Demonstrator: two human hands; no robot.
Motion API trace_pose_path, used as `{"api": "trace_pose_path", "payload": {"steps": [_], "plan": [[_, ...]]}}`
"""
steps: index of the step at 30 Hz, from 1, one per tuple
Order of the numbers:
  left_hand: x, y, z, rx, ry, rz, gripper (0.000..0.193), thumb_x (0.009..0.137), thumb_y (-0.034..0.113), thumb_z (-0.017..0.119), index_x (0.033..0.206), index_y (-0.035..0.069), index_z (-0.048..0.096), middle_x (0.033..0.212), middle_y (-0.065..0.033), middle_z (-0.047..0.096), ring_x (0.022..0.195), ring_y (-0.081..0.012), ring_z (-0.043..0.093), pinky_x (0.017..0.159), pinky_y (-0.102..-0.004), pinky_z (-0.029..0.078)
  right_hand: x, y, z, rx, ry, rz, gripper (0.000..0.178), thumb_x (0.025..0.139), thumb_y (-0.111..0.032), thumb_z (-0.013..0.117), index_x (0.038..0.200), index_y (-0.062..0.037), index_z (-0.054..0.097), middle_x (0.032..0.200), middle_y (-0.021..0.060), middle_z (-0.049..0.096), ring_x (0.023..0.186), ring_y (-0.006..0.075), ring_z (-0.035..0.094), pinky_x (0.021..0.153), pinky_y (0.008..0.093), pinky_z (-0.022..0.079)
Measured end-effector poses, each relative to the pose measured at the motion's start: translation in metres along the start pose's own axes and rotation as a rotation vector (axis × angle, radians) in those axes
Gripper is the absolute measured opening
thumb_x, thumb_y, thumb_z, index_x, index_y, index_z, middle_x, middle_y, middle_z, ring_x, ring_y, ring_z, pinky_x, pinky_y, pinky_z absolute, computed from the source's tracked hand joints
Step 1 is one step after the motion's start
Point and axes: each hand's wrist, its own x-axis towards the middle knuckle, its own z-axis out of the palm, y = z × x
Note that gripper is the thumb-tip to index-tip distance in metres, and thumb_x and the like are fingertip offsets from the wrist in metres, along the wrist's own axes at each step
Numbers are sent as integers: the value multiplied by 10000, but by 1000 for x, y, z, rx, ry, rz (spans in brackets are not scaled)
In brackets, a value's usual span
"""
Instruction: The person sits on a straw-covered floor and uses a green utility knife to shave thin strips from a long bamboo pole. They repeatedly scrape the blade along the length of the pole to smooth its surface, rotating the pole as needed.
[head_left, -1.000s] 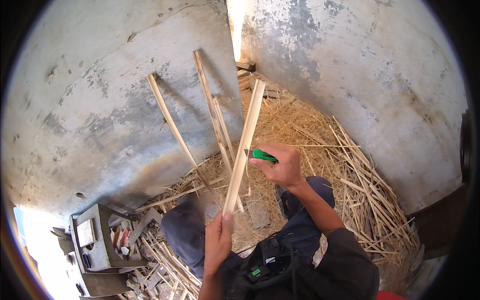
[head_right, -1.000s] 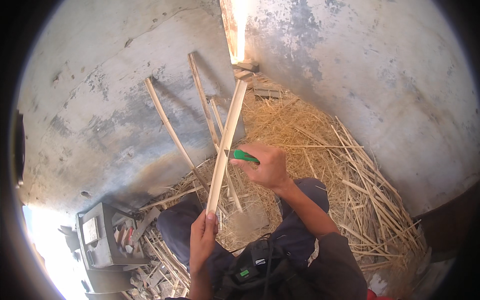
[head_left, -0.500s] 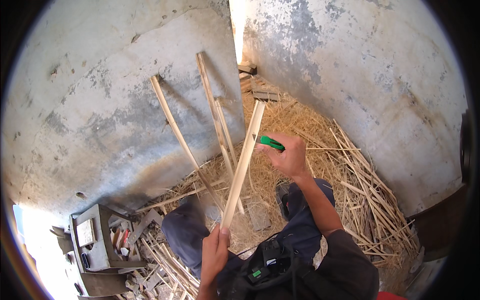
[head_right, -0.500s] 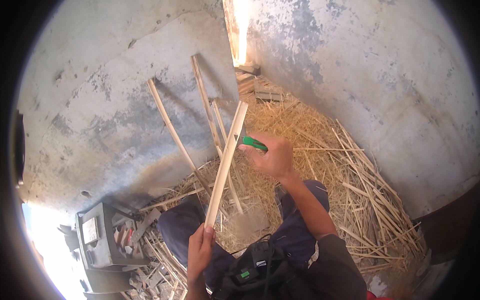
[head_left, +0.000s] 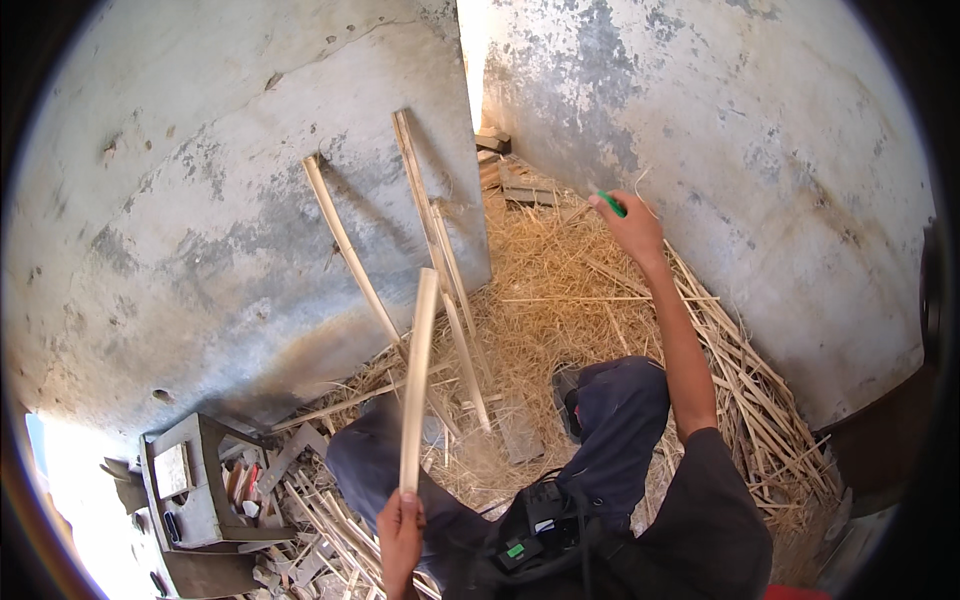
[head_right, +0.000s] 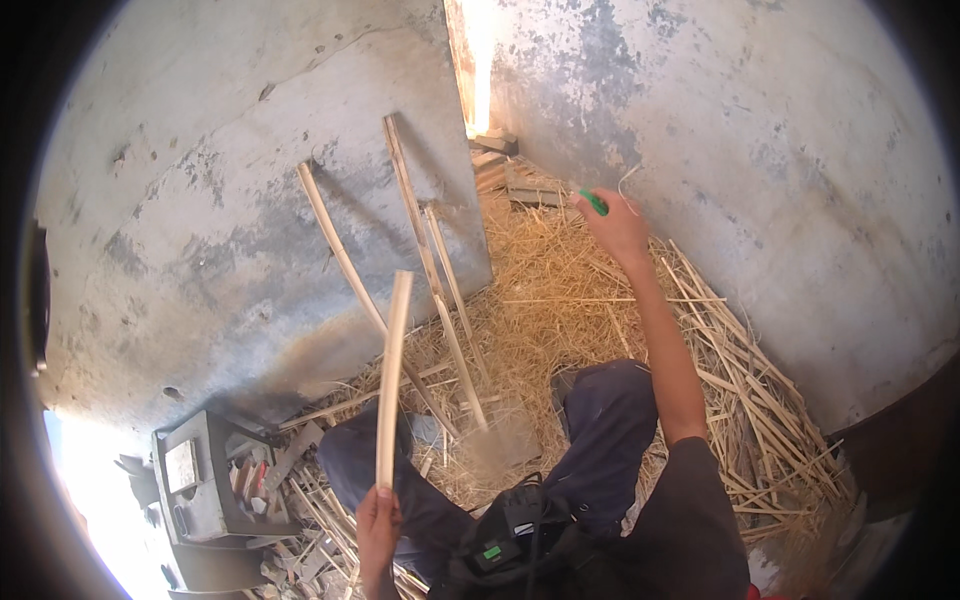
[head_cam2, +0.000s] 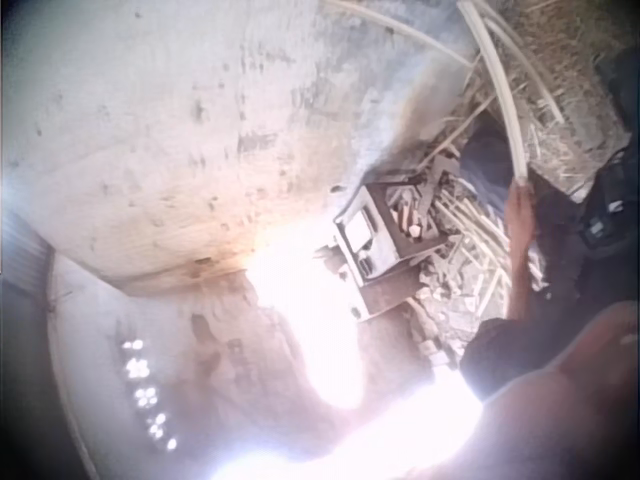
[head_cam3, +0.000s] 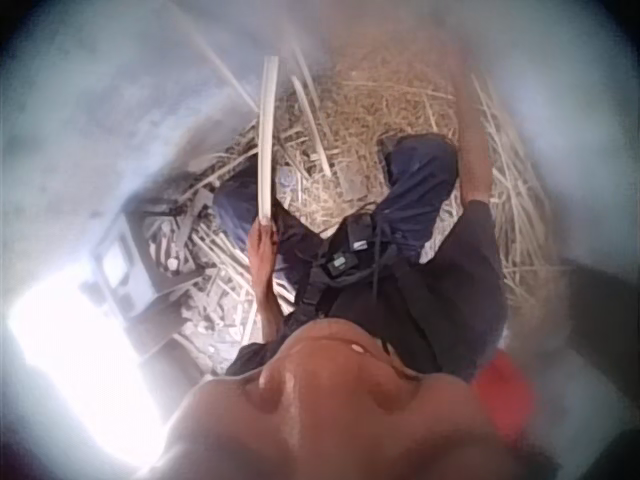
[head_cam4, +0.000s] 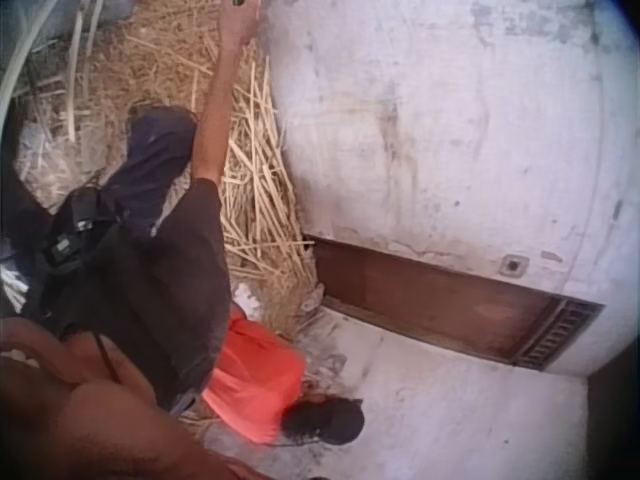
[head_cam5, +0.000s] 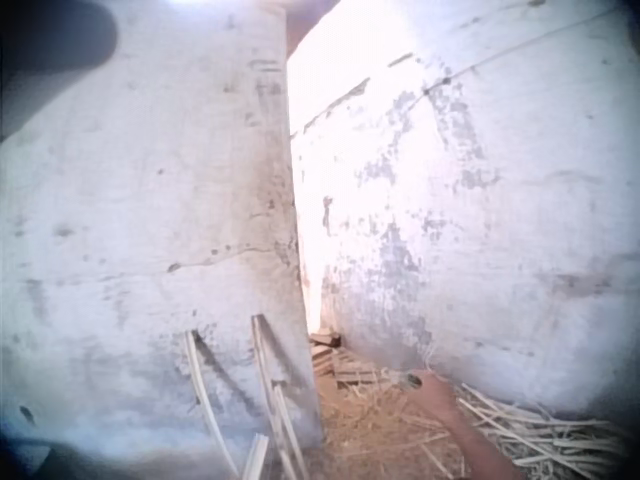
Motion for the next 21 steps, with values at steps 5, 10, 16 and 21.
{"api": "trace_pose_path", "payload": {"steps": [5,10,16,21], "plan": [[24,18,-6,-153,-108,-81,394,1188,360,509,911,88,572,665,77,405,541,-14,338,482,-218,261,-35,-37,16,151,-337,-186,545,1002,-595,721,1247,-113,790,921,47,748,806,208,684,775,406,555],[40,37,15,-166,-213,-14,361,1176,333,551,939,66,600,648,68,455,516,-28,421,485,-234,331,-95,-92,37,863,-616,-289,450,1069,-406,713,1427,-132,696,1040,2,725,883,118,627,806,348,542],[52,23,34,1,-296,27,411,1143,359,622,905,24,624,679,33,560,566,-43,477,509,-272,359,-137,-119,33,1188,-823,-187,425,1113,-240,663,1479,-27,640,1093,19,712,964,96,639,884,279,547],[62,17,39,163,-330,87,338,1122,355,662,984,46,649,704,46,567,580,-51,509,548,-242,421,-142,-110,42,1243,-801,-160,386,1107,-226,667,1418,2,676,1135,46,738,981,106,659,893,298,555]]}}
